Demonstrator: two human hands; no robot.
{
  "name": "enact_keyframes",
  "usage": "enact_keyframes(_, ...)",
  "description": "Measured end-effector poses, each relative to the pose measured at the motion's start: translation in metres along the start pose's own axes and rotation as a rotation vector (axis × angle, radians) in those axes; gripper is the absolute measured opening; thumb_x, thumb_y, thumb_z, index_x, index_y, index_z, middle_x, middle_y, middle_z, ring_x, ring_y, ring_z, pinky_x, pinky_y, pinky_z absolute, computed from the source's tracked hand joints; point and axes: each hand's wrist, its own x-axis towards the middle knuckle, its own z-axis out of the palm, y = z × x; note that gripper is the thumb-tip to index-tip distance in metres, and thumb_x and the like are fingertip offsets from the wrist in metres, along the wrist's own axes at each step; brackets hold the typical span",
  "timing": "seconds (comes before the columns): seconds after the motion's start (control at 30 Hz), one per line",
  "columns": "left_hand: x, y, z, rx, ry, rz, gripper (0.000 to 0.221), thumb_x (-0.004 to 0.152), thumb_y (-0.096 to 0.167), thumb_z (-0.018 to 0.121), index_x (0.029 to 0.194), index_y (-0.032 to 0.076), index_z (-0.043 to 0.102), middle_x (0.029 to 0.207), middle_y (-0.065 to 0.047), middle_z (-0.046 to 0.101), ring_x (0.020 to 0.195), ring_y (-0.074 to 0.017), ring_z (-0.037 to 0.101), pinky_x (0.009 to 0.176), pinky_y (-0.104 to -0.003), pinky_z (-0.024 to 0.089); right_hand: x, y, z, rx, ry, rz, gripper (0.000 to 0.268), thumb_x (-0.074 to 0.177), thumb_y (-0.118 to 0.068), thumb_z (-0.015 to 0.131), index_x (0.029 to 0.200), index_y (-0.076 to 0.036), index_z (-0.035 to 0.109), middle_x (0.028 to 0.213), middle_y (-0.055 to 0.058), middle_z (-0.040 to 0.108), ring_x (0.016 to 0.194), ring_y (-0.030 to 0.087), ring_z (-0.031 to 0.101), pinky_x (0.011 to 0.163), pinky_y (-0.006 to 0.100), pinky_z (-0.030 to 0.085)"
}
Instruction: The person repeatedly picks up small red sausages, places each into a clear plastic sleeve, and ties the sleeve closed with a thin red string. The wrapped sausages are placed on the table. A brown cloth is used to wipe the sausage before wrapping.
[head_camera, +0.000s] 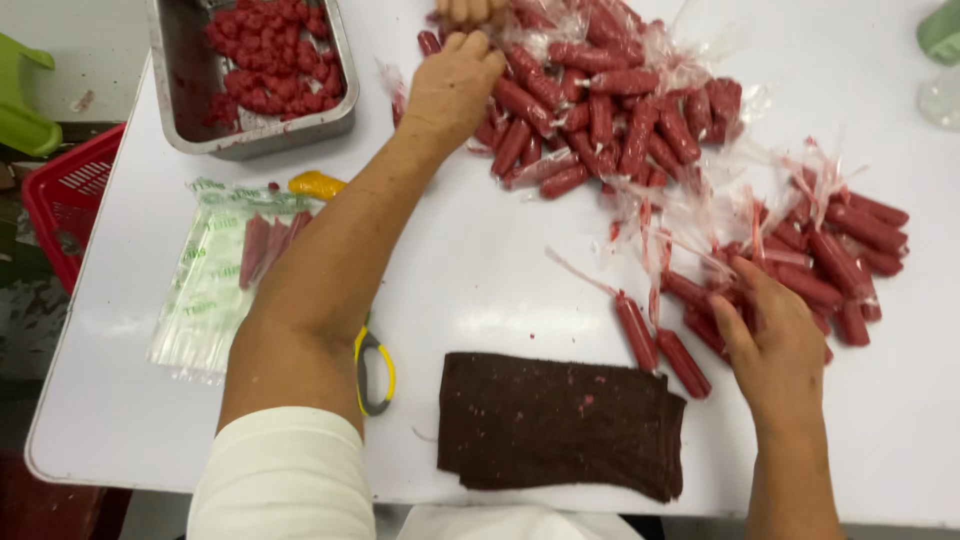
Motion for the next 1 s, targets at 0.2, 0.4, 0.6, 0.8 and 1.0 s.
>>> enact_keyframes(0.2, 0.009, 0.049, -0.027, -0.598, -0.130, -0.704, 0.043, 0.097, 0.043, 0.042, 0.113, 0.008, 0.062, 0.102, -0.009, 0.060, 0.089, -0.0204, 0.063, 0.076, -0.039, 0.057, -0.030, -0.025, 0.032, 0.286, 0.206, -0.004, 0.030, 0.102, -0.006, 0.062, 0.131, -0.001, 0.066, 0.128, 0.017, 0.067, 0.117, 0.024, 0.063, 0.102, 0.033, 0.050)
enact_keyframes(0.4, -0.030, 0.039, 0.006, -0.153, -0.288, 0.000, 0.073, 0.084, 0.075, 0.058, 0.127, 0.016, 0.061, 0.160, -0.015, 0.031, 0.147, -0.0346, 0.015, 0.118, -0.060, 0.014, -0.015, -0.071, 0.044, 0.490, -0.239, 0.074, 0.023, 0.094, -0.016, 0.064, 0.112, -0.011, 0.077, 0.111, 0.001, 0.079, 0.094, 0.010, 0.074, 0.092, 0.023, 0.053)
enact_keyframes(0.6, -0.095, 0.085, -0.106, -0.854, -0.306, -0.311, 0.040, 0.091, 0.045, 0.076, 0.091, 0.016, 0.048, 0.079, -0.003, 0.062, 0.073, -0.0199, 0.056, 0.063, -0.034, 0.039, -0.013, -0.097, 0.072, 0.445, -0.571, 0.028, 0.037, 0.095, -0.031, 0.059, 0.126, -0.013, 0.070, 0.127, 0.001, 0.074, 0.112, 0.010, 0.067, 0.098, 0.025, 0.048)
enact_keyframes(0.8, -0.185, 0.164, -0.159, -2.016, -0.490, -0.620, 0.032, 0.100, 0.040, 0.060, 0.093, 0.009, 0.062, 0.053, -0.008, 0.056, 0.035, -0.0157, 0.056, 0.040, -0.028, 0.056, -0.020, -0.127, 0.063, 1.679, -0.259, -0.251, 0.057, 0.107, -0.037, 0.039, 0.155, -0.006, 0.035, 0.157, 0.015, 0.046, 0.148, 0.026, 0.042, 0.127, 0.044, 0.029)
enact_keyframes(1.0, -0.205, 0.193, -0.188, -1.362, -0.006, -0.096, 0.084, 0.097, 0.040, 0.076, 0.161, 0.015, 0.028, 0.156, -0.018, 0.037, 0.143, -0.0360, 0.041, 0.124, -0.051, 0.032, -0.059, -0.141, 0.068, 1.096, -0.122, -0.233, 0.034, 0.104, -0.021, 0.044, 0.082, -0.002, 0.060, 0.079, 0.010, 0.049, 0.071, 0.024, 0.054, 0.086, 0.036, 0.049)
